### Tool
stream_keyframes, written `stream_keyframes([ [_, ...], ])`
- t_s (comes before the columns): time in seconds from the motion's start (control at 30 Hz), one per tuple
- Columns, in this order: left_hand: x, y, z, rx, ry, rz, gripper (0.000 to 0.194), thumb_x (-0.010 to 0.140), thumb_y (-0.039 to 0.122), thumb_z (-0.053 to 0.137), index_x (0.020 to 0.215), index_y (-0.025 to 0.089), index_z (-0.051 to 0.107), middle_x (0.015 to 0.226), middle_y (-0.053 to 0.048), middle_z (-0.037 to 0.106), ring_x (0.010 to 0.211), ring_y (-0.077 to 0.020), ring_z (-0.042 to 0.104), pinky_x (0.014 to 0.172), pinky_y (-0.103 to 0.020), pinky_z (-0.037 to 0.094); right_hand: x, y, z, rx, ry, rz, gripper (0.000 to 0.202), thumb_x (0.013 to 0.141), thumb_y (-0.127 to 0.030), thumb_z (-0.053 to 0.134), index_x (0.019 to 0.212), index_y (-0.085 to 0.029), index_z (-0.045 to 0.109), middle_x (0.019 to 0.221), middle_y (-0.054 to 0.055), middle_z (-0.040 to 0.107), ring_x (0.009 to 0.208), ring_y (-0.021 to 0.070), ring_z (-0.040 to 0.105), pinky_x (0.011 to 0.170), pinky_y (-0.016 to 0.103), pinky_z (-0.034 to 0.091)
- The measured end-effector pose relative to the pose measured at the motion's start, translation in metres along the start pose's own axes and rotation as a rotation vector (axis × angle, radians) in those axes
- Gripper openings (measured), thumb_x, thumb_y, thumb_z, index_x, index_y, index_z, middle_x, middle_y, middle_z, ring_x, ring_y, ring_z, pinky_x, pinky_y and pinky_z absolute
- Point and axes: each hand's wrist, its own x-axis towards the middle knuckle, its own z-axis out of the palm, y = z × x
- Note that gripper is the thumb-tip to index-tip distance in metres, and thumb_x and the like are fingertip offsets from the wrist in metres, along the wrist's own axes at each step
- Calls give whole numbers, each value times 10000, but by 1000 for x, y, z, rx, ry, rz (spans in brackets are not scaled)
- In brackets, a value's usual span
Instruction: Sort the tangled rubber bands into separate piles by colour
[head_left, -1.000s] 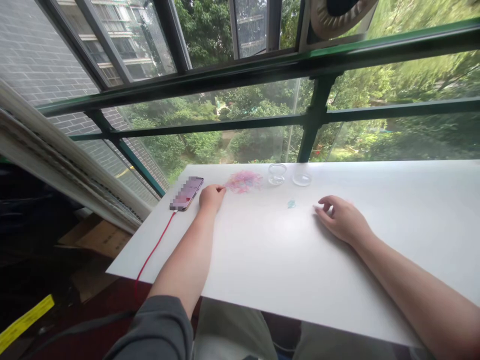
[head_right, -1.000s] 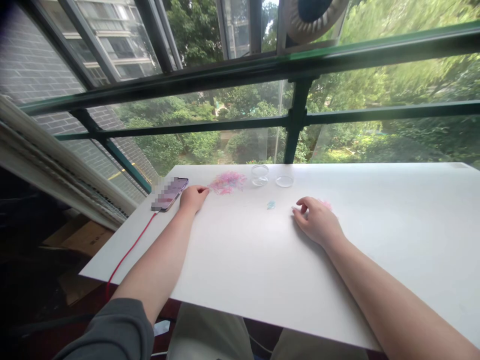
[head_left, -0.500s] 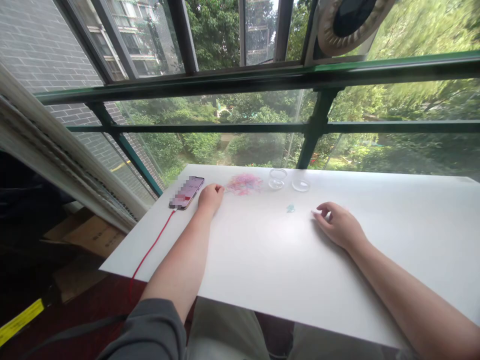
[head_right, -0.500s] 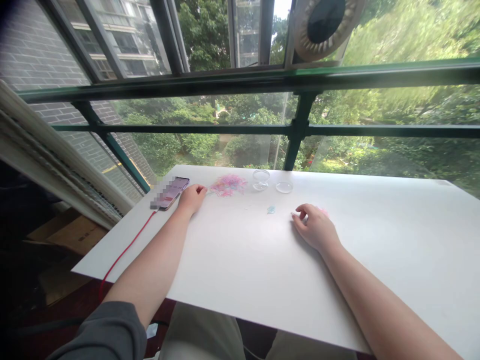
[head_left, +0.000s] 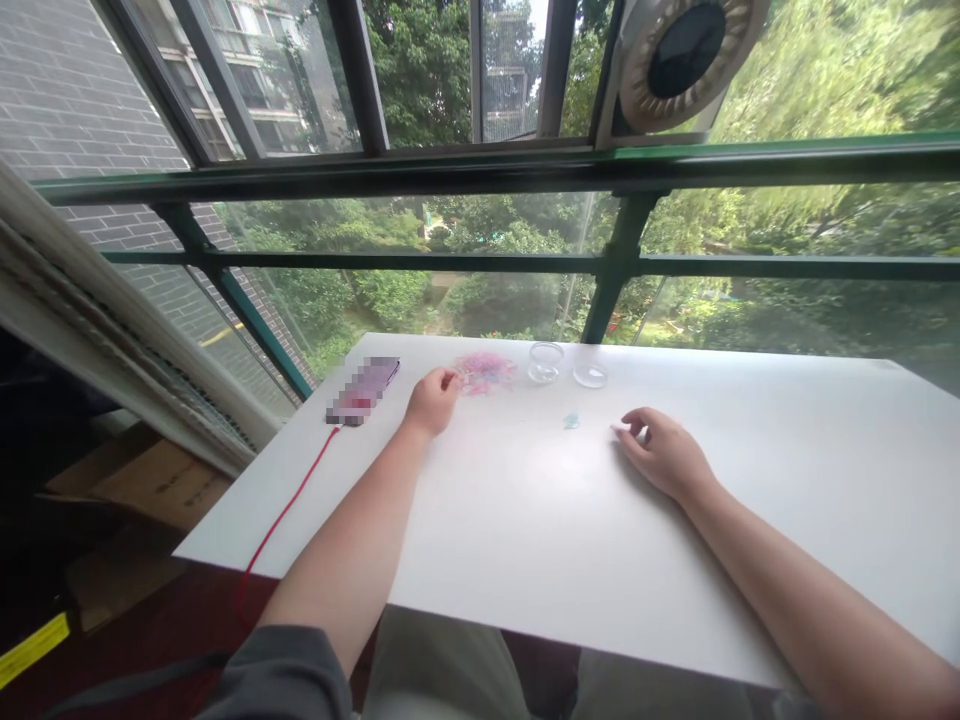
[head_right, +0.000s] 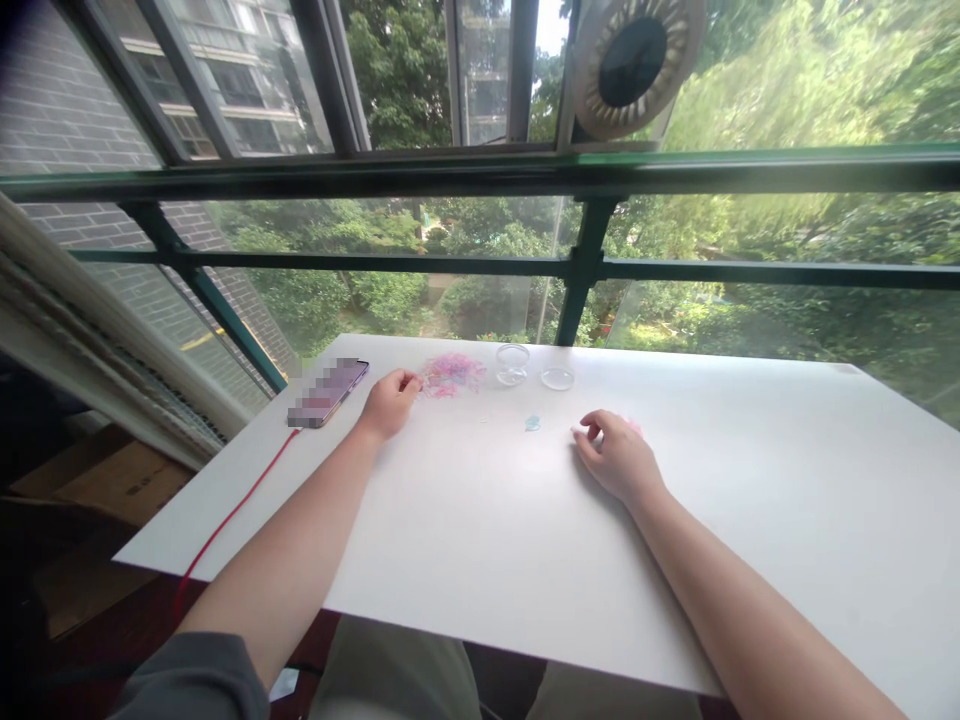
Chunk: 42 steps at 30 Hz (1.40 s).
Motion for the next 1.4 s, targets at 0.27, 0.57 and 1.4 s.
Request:
stream_keyframes([
  [0.27, -25, 29, 29, -375, -343, 116, 241, 798, 381, 463, 748, 161, 547, 721, -29, 606, 712, -140, 553, 716, -254, 454, -9, -56, -6, 200, 1, -148, 178, 774, -307, 557, 905, -189, 581, 834, 53, 622, 601, 138, 515, 614, 292, 437],
  [0.57, -45, 48, 40, -364, -527, 78, 296, 779, 444, 466, 752, 160, 549, 726, -27, 598, 691, -142, 530, 687, -257, 435, -10, -114, 24, 657, -76, -23, 206, 771, -290, 581, 951, -190, 587, 910, 56, 690, 603, 110, 579, 581, 250, 479],
  [1.4, -58, 57, 42, -276, -591, 150, 278, 752, 425, 607, 822, 156, 608, 813, -30, 661, 706, -136, 574, 674, -245, 450, -15, -105, 20, 585, -80, 19, 147, 776, -280, 555, 722, -179, 646, 660, 21, 656, 567, 122, 534, 557, 246, 417],
])
